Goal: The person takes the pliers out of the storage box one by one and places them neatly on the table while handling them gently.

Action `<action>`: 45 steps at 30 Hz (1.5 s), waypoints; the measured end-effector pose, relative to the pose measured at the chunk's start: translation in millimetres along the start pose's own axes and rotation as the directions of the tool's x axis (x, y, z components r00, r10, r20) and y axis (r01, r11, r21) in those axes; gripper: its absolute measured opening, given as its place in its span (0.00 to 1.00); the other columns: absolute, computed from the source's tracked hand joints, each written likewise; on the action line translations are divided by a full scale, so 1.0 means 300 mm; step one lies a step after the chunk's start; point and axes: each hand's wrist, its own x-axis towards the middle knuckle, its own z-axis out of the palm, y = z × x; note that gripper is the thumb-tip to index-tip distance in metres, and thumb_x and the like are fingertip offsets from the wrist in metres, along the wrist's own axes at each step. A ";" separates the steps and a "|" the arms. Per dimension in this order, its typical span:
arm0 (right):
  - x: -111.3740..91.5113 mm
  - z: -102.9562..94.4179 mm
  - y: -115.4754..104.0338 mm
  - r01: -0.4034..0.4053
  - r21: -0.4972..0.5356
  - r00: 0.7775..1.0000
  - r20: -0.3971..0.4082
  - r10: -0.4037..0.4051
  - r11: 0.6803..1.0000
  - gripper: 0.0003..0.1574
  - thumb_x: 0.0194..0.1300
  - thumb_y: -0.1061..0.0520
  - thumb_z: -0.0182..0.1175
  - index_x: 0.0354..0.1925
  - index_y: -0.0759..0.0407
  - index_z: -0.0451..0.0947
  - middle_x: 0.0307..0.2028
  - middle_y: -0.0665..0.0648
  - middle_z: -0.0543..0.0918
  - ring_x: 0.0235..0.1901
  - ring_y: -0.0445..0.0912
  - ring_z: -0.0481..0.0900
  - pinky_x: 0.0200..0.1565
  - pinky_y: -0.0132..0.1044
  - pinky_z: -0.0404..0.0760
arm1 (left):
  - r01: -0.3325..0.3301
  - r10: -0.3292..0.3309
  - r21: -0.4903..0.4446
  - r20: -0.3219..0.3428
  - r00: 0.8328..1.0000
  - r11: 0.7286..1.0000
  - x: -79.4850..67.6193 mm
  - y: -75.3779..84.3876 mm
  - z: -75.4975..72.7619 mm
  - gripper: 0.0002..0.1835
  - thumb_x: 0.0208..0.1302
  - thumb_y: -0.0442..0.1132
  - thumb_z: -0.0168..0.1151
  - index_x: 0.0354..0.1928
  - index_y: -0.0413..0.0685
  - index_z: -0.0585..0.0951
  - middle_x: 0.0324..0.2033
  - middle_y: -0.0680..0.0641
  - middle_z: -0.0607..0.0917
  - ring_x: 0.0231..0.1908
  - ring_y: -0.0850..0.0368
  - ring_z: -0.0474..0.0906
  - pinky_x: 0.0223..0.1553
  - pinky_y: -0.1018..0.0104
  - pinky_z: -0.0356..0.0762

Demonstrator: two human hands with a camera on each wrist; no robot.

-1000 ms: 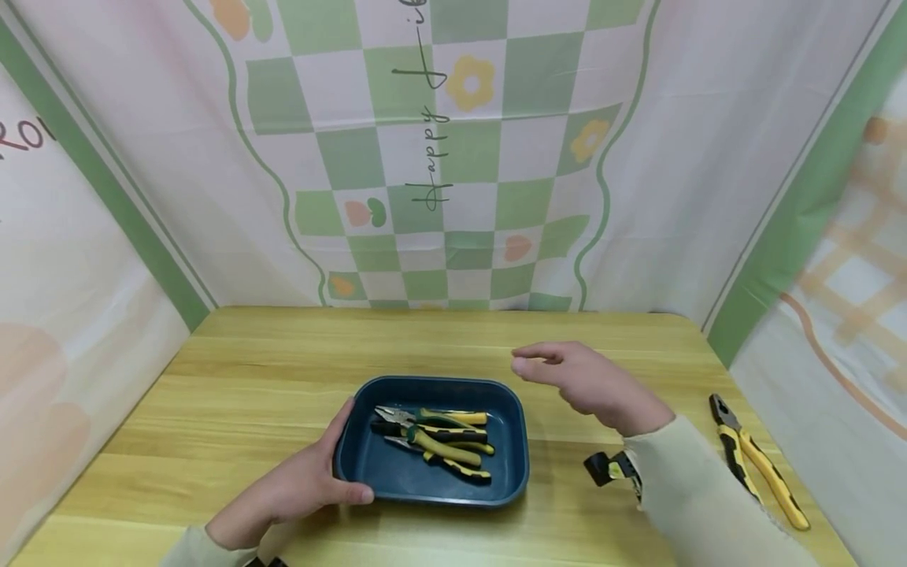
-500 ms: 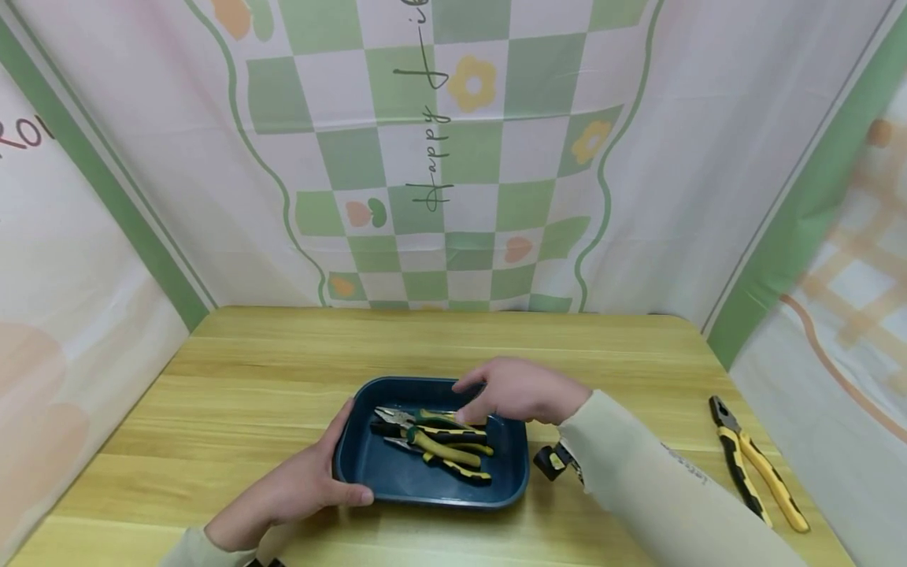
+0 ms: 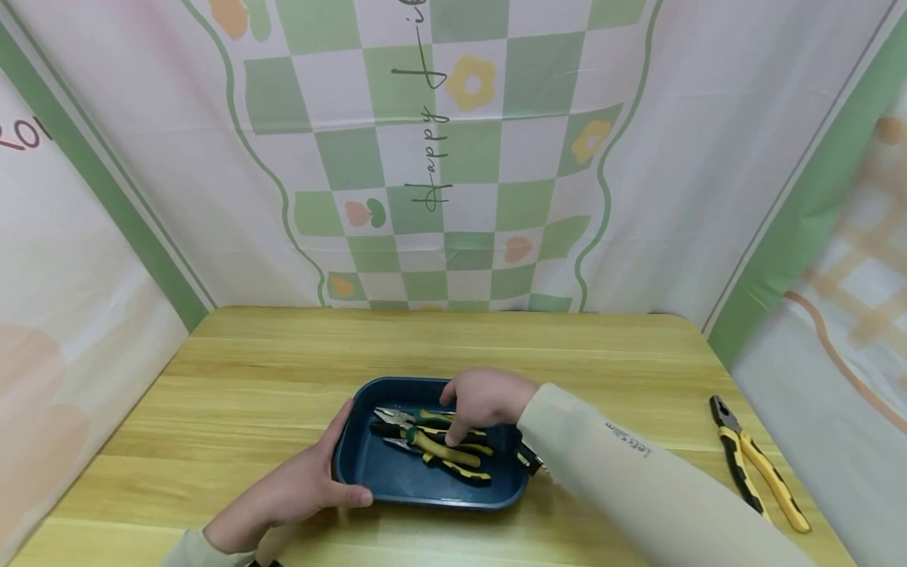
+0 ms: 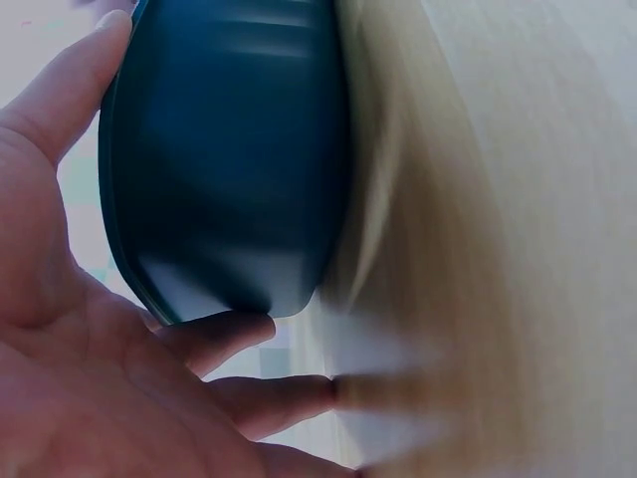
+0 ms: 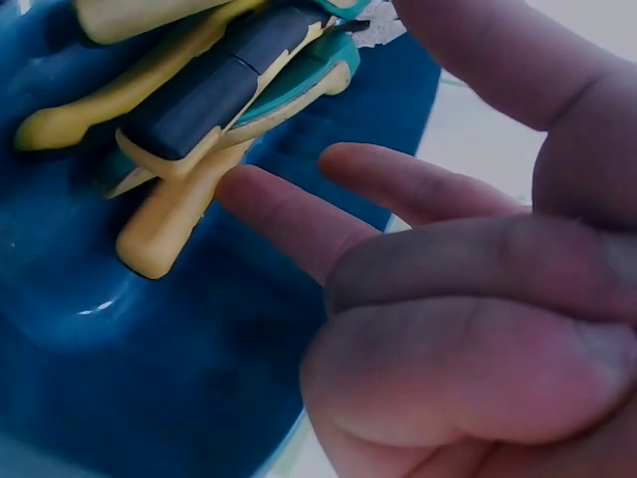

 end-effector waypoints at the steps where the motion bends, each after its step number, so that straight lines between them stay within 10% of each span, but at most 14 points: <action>1: 0.003 0.002 -0.007 0.001 -0.035 1.000 -0.008 -0.001 0.999 0.37 0.47 0.49 0.73 0.57 0.53 0.75 0.43 0.47 0.80 0.38 0.43 0.76 0.44 0.45 0.73 | 0.001 -0.001 -0.003 0.000 1.000 1.000 -0.001 0.002 0.000 0.69 0.40 0.60 0.74 0.72 0.62 0.31 0.61 0.31 0.65 0.45 0.47 0.72 0.47 0.49 0.67; 12: 0.032 0.043 -0.072 -0.031 -0.227 0.999 -0.034 0.024 0.973 0.39 0.43 0.46 0.75 0.53 0.59 0.77 0.50 0.53 0.79 0.44 0.48 0.76 0.46 0.44 0.73 | 0.017 -0.017 -0.007 0.007 1.000 1.000 -0.001 0.008 -0.002 0.69 0.39 0.60 0.75 0.73 0.62 0.32 0.62 0.32 0.64 0.45 0.47 0.71 0.47 0.49 0.67; 22: 0.048 0.087 -0.097 0.003 -0.381 0.998 -0.051 -0.024 0.924 0.28 0.44 0.48 0.75 0.44 0.54 0.77 0.27 0.47 0.75 0.23 0.42 0.72 0.28 0.38 0.74 | 0.009 -0.009 -0.006 0.010 1.000 1.000 0.004 -0.003 -0.001 0.69 0.40 0.60 0.74 0.72 0.63 0.32 0.62 0.33 0.64 0.44 0.47 0.71 0.46 0.50 0.67; 40: 0.047 0.100 -0.115 -0.035 -0.405 0.998 -0.068 0.008 0.914 0.42 0.44 0.48 0.75 0.56 0.59 0.72 0.35 0.52 0.79 0.23 0.41 0.72 0.28 0.38 0.74 | -0.018 0.018 0.023 -0.019 1.000 1.000 -0.004 0.005 0.003 0.68 0.39 0.60 0.74 0.71 0.70 0.31 0.59 0.31 0.68 0.43 0.48 0.72 0.45 0.49 0.67; 45: 0.039 0.094 -0.108 -0.016 -0.371 0.999 -0.042 0.000 0.929 0.29 0.45 0.46 0.74 0.43 0.57 0.76 0.29 0.50 0.76 0.23 0.42 0.72 0.29 0.38 0.74 | 0.001 0.000 0.019 -0.011 1.000 1.000 -0.008 0.009 0.002 0.68 0.39 0.61 0.74 0.72 0.66 0.32 0.61 0.32 0.66 0.44 0.48 0.72 0.46 0.48 0.67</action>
